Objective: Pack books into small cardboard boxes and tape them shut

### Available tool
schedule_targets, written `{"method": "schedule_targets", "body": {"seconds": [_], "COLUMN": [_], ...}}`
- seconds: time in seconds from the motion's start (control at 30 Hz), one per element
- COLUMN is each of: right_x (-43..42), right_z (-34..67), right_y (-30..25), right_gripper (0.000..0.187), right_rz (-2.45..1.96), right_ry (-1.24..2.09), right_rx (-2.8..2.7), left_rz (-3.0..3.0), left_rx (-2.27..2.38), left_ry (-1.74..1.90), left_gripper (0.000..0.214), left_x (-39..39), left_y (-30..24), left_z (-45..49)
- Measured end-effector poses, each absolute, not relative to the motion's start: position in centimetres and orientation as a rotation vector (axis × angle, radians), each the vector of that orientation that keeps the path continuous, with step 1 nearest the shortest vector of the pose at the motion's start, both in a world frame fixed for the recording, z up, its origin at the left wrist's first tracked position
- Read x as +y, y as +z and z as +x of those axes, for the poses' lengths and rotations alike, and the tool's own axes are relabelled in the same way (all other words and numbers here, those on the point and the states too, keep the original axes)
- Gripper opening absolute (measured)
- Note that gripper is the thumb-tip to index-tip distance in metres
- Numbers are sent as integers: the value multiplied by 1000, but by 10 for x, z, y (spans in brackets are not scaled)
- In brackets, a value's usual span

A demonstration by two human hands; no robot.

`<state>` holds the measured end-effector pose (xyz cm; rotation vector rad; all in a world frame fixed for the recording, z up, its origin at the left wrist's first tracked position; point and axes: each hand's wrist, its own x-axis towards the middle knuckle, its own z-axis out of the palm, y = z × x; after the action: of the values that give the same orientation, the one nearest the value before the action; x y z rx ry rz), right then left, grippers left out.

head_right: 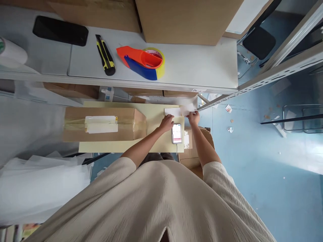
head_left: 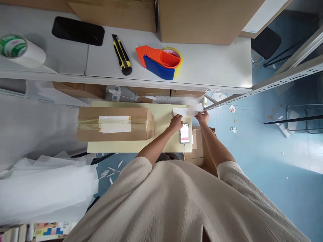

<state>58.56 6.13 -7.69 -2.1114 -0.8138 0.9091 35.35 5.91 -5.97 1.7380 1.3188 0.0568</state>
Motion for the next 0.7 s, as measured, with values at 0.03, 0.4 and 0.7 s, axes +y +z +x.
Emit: {"method": "schedule_targets", "body": {"seconds": [0.03, 0.4, 0.7], "right_x": [63, 62, 59], "right_z": [589, 618, 628], "right_y": [-79, -109, -126], "right_gripper": [23, 28, 29], "right_rz": [-2132, -2285, -2275], "right_ry": [912, 919, 1037], "right_rx": [-777, -679, -544], "left_rz": [1762, 1830, 1837], "left_rx": [1315, 1397, 1444], "left_ry": [60, -1, -56], "left_gripper": [53, 83, 96], "left_x": [62, 93, 101], "left_y": [-62, -88, -96], "left_z": [360, 400, 411]}}
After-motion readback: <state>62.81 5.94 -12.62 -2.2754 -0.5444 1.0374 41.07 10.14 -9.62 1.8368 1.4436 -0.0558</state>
